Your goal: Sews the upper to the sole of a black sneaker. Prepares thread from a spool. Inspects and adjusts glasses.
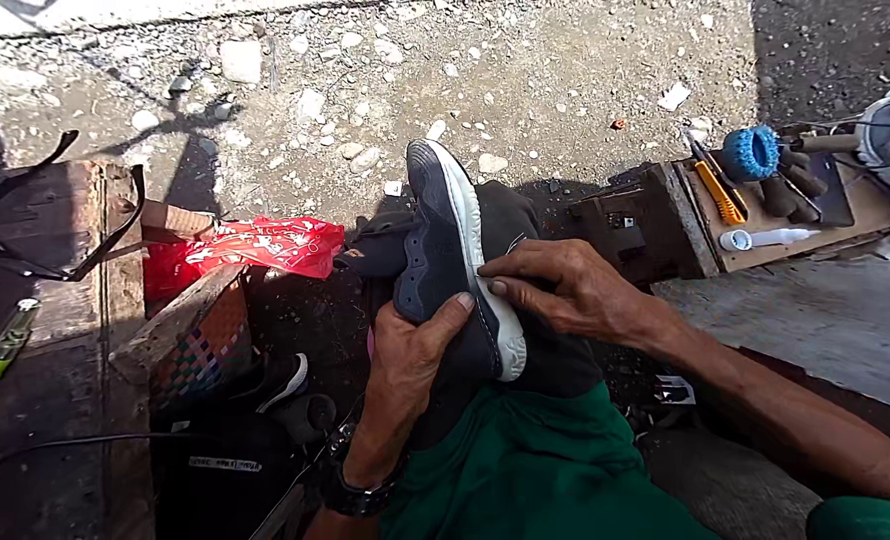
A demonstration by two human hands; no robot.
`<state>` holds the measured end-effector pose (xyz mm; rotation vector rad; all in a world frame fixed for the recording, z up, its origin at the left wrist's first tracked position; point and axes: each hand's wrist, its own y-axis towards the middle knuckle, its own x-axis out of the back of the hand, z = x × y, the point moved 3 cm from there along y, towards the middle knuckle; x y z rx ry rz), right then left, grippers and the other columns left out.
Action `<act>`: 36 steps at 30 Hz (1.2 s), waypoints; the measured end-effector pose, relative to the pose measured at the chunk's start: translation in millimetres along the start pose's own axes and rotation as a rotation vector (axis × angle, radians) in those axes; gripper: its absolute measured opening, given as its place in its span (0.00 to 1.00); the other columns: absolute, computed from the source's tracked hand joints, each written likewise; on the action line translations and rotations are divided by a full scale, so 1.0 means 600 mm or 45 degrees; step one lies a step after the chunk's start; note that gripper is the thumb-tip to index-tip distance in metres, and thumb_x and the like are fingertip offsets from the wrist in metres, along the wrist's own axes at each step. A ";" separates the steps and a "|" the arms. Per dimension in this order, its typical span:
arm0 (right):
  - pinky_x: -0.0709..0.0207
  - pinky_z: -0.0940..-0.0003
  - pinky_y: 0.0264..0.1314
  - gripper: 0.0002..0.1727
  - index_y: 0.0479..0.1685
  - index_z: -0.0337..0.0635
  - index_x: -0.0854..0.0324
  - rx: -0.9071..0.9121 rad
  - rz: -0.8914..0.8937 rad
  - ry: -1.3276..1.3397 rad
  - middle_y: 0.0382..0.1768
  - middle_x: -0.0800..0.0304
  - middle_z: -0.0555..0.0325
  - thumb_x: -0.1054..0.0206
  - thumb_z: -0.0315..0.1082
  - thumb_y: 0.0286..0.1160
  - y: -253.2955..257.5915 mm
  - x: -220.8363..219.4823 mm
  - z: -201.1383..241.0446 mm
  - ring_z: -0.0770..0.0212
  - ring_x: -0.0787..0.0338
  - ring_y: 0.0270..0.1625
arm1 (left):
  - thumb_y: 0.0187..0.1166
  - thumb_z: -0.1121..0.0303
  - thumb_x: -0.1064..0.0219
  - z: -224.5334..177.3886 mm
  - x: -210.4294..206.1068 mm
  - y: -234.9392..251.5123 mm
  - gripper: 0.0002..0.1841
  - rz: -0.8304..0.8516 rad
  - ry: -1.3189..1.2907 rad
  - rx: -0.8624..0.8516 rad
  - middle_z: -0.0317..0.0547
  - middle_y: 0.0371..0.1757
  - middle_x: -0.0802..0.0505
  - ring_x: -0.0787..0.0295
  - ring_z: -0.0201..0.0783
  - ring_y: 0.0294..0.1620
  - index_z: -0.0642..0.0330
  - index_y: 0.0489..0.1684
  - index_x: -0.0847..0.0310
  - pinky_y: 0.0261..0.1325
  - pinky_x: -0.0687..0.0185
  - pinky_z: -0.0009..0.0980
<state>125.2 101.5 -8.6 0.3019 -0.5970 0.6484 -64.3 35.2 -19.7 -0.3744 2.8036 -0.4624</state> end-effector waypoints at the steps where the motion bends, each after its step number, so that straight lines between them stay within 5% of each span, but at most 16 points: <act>1: 0.20 0.72 0.39 0.17 0.54 0.49 0.06 0.007 -0.024 -0.044 0.36 0.08 0.64 0.40 0.44 0.88 0.001 -0.002 0.001 0.73 0.12 0.38 | 0.66 0.81 0.27 0.000 0.000 0.000 0.11 -0.004 0.003 -0.003 0.48 0.37 0.04 0.04 0.36 0.40 0.69 0.45 0.16 0.49 0.06 0.32; 23: 0.19 0.74 0.41 0.14 0.49 0.48 0.06 -0.007 -0.008 -0.082 0.37 0.06 0.65 0.38 0.41 0.84 0.014 0.002 0.002 0.74 0.11 0.39 | 0.65 0.82 0.27 0.006 0.001 0.002 0.09 -0.011 0.000 -0.044 0.47 0.36 0.04 0.04 0.35 0.39 0.68 0.42 0.14 0.48 0.06 0.31; 36: 0.29 0.59 0.24 0.14 0.37 0.52 0.08 -0.010 0.216 -0.536 0.22 0.14 0.64 0.41 0.41 0.78 0.047 0.013 0.041 0.62 0.13 0.27 | 0.64 0.82 0.26 0.013 -0.003 0.005 0.09 0.007 -0.010 -0.061 0.46 0.35 0.04 0.04 0.35 0.39 0.68 0.40 0.14 0.47 0.06 0.31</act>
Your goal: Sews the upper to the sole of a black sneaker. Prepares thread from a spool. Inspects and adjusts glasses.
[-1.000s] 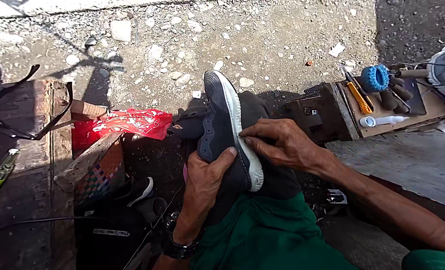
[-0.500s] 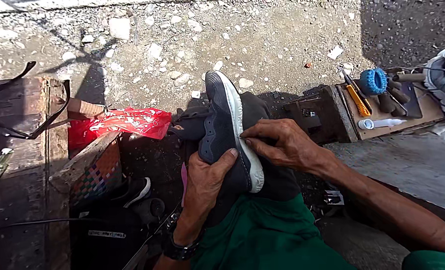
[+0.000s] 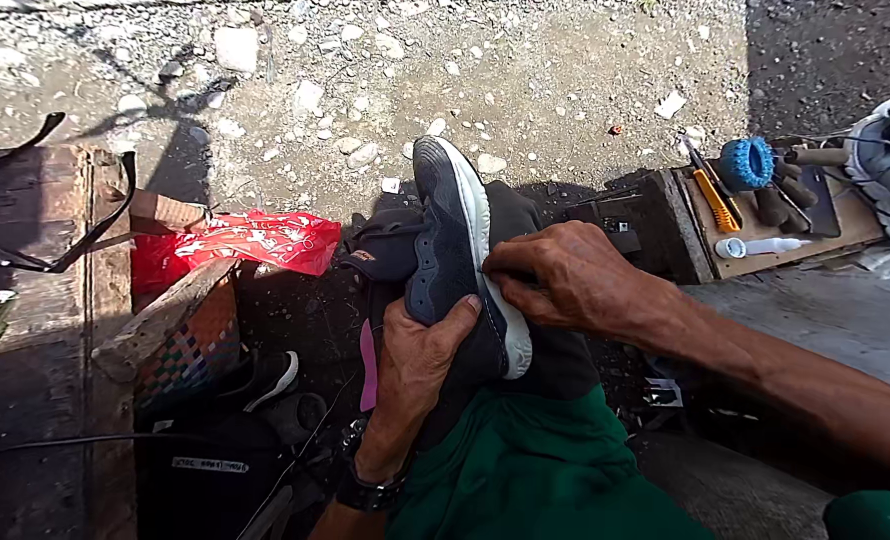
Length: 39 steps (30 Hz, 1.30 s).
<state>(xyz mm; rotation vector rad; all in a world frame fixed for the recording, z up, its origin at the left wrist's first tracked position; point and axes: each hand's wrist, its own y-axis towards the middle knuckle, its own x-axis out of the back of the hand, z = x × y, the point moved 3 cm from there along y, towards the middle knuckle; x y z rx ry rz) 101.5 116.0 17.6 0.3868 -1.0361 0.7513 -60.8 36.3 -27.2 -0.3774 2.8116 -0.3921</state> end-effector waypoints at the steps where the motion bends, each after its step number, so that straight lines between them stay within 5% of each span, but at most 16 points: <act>1: 0.29 0.58 0.24 0.13 0.37 0.52 0.09 -0.001 0.028 -0.018 0.22 0.14 0.64 0.41 0.41 0.78 0.003 0.000 0.001 0.61 0.13 0.27 | 0.63 0.82 0.26 0.002 0.000 0.000 0.09 -0.001 -0.002 0.001 0.46 0.35 0.04 0.04 0.35 0.38 0.68 0.40 0.14 0.47 0.06 0.31; 17: 0.24 0.70 0.31 0.13 0.43 0.49 0.07 0.184 -0.055 0.346 0.28 0.09 0.67 0.39 0.38 0.80 0.000 -0.013 -0.043 0.73 0.14 0.30 | 0.69 0.77 0.27 0.000 0.000 0.004 0.03 -0.086 0.135 -0.039 0.43 0.32 0.04 0.05 0.33 0.36 0.65 0.37 0.12 0.45 0.07 0.30; 35: 0.30 0.57 0.24 0.12 0.28 0.47 0.16 0.181 0.048 0.093 0.19 0.19 0.61 0.40 0.39 0.75 0.035 -0.026 -0.014 0.59 0.15 0.25 | 0.68 0.77 0.27 0.013 0.006 0.014 0.02 -0.062 0.136 -0.090 0.43 0.31 0.05 0.05 0.34 0.35 0.64 0.35 0.12 0.44 0.07 0.31; 39: 0.28 0.50 0.21 0.12 0.30 0.47 0.18 0.182 0.054 -0.040 0.19 0.19 0.57 0.40 0.42 0.75 0.033 -0.007 -0.004 0.53 0.13 0.23 | 0.72 0.72 0.23 -0.011 0.024 0.007 0.12 0.223 0.154 -0.048 0.46 0.41 0.03 0.04 0.35 0.45 0.68 0.50 0.13 0.56 0.08 0.34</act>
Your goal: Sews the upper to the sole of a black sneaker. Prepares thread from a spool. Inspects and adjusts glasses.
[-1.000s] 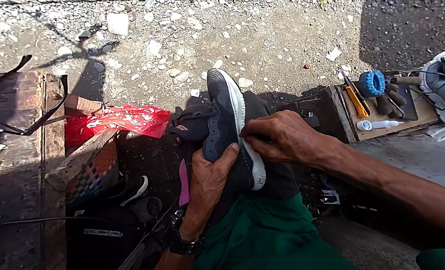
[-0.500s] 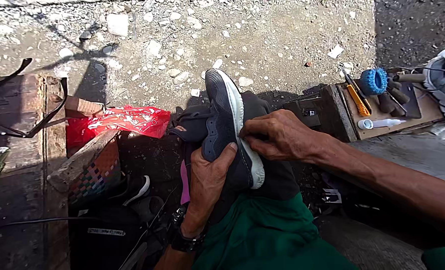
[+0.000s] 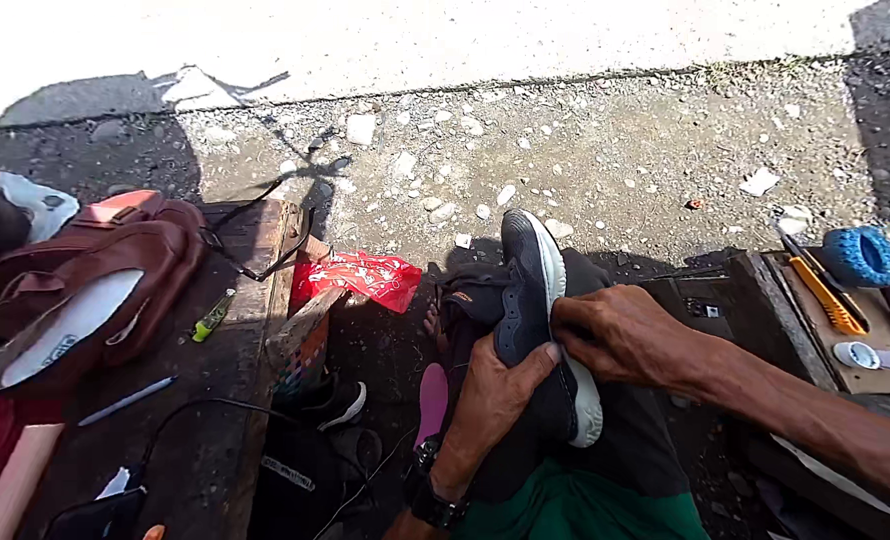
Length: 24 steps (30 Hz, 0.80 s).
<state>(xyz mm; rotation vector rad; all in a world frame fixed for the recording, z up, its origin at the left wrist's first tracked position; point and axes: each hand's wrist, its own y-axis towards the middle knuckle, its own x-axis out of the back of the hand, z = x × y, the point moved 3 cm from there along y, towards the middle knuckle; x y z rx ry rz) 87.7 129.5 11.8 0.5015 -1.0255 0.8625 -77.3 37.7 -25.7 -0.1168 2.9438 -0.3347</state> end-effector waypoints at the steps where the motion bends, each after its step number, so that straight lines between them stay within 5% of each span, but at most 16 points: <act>1: 0.27 0.50 0.19 0.12 0.30 0.48 0.18 0.021 -0.032 -0.065 0.19 0.18 0.57 0.40 0.43 0.75 -0.001 0.004 0.001 0.52 0.13 0.23 | 0.72 0.72 0.22 -0.008 0.014 -0.003 0.18 0.136 0.014 0.015 0.47 0.46 0.03 0.05 0.36 0.49 0.69 0.57 0.15 0.60 0.08 0.35; 3: 0.27 0.52 0.15 0.12 0.29 0.51 0.18 0.091 -0.159 -0.178 0.18 0.18 0.59 0.40 0.45 0.74 -0.002 0.003 -0.001 0.53 0.13 0.20 | 0.70 0.71 0.21 -0.014 0.052 -0.014 0.20 0.301 0.099 0.040 0.45 0.45 0.04 0.05 0.33 0.43 0.68 0.59 0.16 0.53 0.08 0.32; 5: 0.26 0.52 0.14 0.13 0.29 0.51 0.16 0.135 -0.236 -0.198 0.18 0.17 0.60 0.39 0.47 0.73 -0.003 -0.004 -0.006 0.53 0.12 0.20 | 0.71 0.69 0.22 -0.009 0.092 -0.031 0.12 0.312 0.274 -0.023 0.41 0.37 0.06 0.12 0.27 0.35 0.66 0.46 0.10 0.41 0.14 0.26; 8: 0.25 0.49 0.15 0.13 0.30 0.50 0.15 0.137 -0.226 -0.166 0.19 0.16 0.58 0.37 0.47 0.73 -0.005 -0.007 -0.013 0.51 0.12 0.20 | 0.71 0.66 0.21 -0.009 0.114 -0.050 0.07 0.241 0.382 -0.411 0.42 0.53 0.08 0.16 0.29 0.58 0.62 0.33 0.06 0.63 0.21 0.26; 11: 0.26 0.48 0.16 0.13 0.30 0.48 0.14 0.113 -0.196 -0.119 0.19 0.15 0.55 0.35 0.46 0.73 -0.006 -0.003 -0.017 0.50 0.12 0.21 | 0.76 0.67 0.26 -0.004 0.089 -0.055 0.05 0.325 -0.159 -0.624 0.42 0.61 0.11 0.17 0.31 0.65 0.57 0.35 0.10 0.69 0.21 0.28; 13: 0.24 0.42 0.20 0.12 0.34 0.45 0.12 0.069 -0.103 -0.047 0.23 0.11 0.50 0.33 0.43 0.75 -0.008 0.005 -0.016 0.45 0.09 0.25 | 0.79 0.62 0.30 0.015 0.063 -0.052 0.06 0.527 -0.727 -0.502 0.38 0.59 0.08 0.11 0.34 0.58 0.47 0.42 0.07 0.61 0.15 0.31; 15: 0.22 0.36 0.26 0.13 0.38 0.40 0.12 0.032 0.001 0.010 0.27 0.09 0.44 0.34 0.41 0.79 -0.010 0.014 -0.013 0.39 0.08 0.29 | 0.79 0.64 0.30 0.037 0.056 -0.044 0.06 0.511 -0.881 -0.386 0.40 0.51 0.05 0.08 0.35 0.51 0.48 0.43 0.07 0.56 0.12 0.32; 19: 0.21 0.32 0.31 0.15 0.42 0.38 0.12 0.008 0.061 0.035 0.32 0.08 0.40 0.36 0.42 0.82 -0.010 0.015 -0.015 0.36 0.07 0.33 | 0.75 0.78 0.31 0.035 0.050 -0.025 0.06 0.132 0.146 -0.453 0.51 0.42 0.07 0.12 0.33 0.48 0.74 0.36 0.11 0.58 0.17 0.30; 24: 0.25 0.47 0.17 0.15 0.33 0.51 0.12 0.132 -0.215 -0.067 0.21 0.13 0.58 0.38 0.49 0.76 -0.014 -0.010 -0.035 0.52 0.11 0.21 | 0.65 0.82 0.32 0.016 0.002 -0.004 0.04 -0.131 0.586 -0.657 0.55 0.37 0.05 0.06 0.40 0.46 0.72 0.26 0.10 0.56 0.12 0.34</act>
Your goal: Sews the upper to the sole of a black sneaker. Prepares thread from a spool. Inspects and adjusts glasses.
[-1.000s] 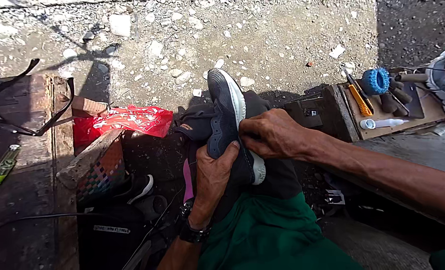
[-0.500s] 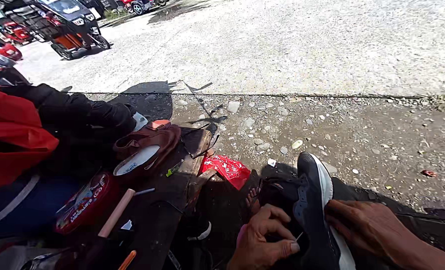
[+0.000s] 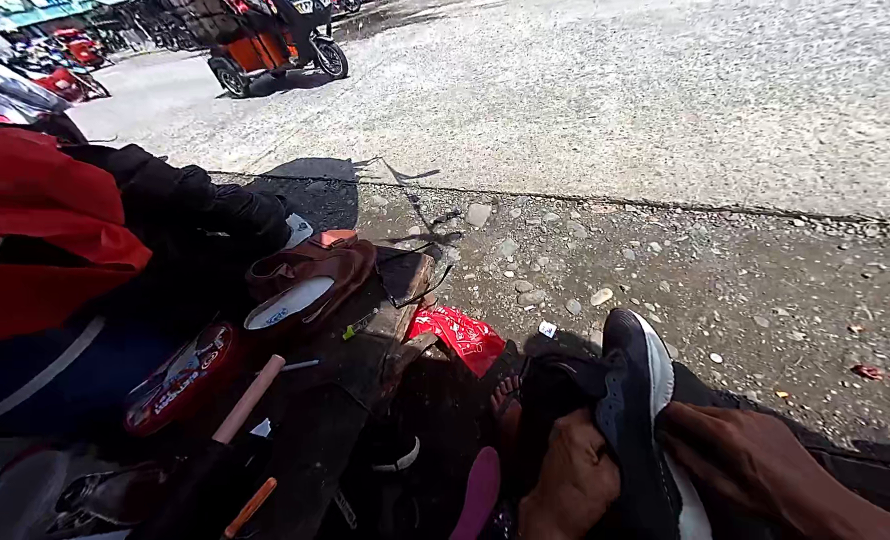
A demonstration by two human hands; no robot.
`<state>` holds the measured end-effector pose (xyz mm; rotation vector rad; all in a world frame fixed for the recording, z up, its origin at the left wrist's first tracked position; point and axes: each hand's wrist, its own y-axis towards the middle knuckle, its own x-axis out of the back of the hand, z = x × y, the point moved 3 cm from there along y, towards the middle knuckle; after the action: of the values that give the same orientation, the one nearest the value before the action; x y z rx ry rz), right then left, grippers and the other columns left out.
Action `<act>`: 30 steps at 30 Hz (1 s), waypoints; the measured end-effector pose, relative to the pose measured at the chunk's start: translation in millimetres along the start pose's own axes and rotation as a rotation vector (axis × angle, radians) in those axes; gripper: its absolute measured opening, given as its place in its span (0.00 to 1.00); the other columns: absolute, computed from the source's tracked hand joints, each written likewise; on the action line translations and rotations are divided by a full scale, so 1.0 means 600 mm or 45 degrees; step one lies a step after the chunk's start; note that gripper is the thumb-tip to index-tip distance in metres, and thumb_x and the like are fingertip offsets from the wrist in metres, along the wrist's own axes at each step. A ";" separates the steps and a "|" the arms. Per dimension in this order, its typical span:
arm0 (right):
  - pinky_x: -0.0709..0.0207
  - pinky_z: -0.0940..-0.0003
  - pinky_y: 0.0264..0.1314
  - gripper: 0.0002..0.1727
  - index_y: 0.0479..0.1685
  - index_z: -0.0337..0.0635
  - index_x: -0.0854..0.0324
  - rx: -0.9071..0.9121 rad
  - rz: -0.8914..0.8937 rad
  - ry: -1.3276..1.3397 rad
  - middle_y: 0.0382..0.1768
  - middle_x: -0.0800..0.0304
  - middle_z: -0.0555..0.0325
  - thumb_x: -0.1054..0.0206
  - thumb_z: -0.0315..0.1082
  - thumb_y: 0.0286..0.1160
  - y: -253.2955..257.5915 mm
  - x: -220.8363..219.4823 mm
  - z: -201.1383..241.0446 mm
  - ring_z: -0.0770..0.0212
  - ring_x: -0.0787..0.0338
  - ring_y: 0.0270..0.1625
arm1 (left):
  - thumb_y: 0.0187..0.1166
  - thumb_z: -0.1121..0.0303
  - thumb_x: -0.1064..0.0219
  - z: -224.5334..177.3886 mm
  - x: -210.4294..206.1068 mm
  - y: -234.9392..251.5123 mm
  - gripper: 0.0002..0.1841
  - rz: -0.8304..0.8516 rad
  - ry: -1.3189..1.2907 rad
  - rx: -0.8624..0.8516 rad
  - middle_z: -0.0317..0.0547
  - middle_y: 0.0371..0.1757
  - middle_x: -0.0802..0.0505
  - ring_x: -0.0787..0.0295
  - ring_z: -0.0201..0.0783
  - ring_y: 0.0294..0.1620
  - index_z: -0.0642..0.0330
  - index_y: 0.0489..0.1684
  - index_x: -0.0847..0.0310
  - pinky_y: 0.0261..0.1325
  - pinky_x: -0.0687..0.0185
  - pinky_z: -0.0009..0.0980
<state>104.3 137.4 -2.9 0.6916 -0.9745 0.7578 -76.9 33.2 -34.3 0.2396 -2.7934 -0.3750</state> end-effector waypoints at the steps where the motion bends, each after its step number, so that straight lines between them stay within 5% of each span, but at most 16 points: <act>1: 0.25 0.50 0.15 0.16 0.31 0.51 0.13 0.018 -0.032 -0.012 0.20 0.14 0.60 0.40 0.50 0.75 0.001 -0.001 0.000 0.55 0.12 0.20 | 0.64 0.81 0.30 -0.001 -0.004 0.006 0.03 -0.048 0.028 0.003 0.53 0.36 0.05 0.06 0.38 0.44 0.70 0.27 0.10 0.54 0.11 0.32; 5: 0.27 0.53 0.14 0.16 0.29 0.52 0.14 0.041 -0.088 -0.023 0.18 0.17 0.61 0.41 0.50 0.74 0.003 0.004 0.004 0.58 0.14 0.18 | 0.62 0.78 0.27 -0.001 -0.009 0.020 0.02 -0.116 0.081 0.013 0.49 0.29 0.07 0.07 0.34 0.36 0.68 0.26 0.12 0.47 0.12 0.30; 25: 0.30 0.56 0.10 0.14 0.24 0.49 0.19 -0.049 -0.133 -0.252 0.14 0.22 0.60 0.40 0.46 0.69 0.000 0.000 0.036 0.55 0.17 0.14 | 0.60 0.75 0.26 0.007 -0.004 0.013 0.03 0.068 0.038 0.054 0.45 0.27 0.08 0.08 0.32 0.32 0.65 0.26 0.13 0.40 0.13 0.31; 30: 0.23 0.60 0.16 0.02 0.30 0.44 0.19 0.136 -0.034 -0.518 0.20 0.20 0.55 0.35 0.32 0.64 0.002 -0.002 0.047 0.52 0.13 0.21 | 0.58 0.75 0.26 0.009 -0.005 0.013 0.03 0.163 0.022 0.231 0.43 0.25 0.09 0.10 0.32 0.31 0.64 0.25 0.14 0.39 0.15 0.33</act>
<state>89.8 115.2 7.6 0.9737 -1.2964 0.6607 -77.0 42.8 -38.1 0.1033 -2.8087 -0.0892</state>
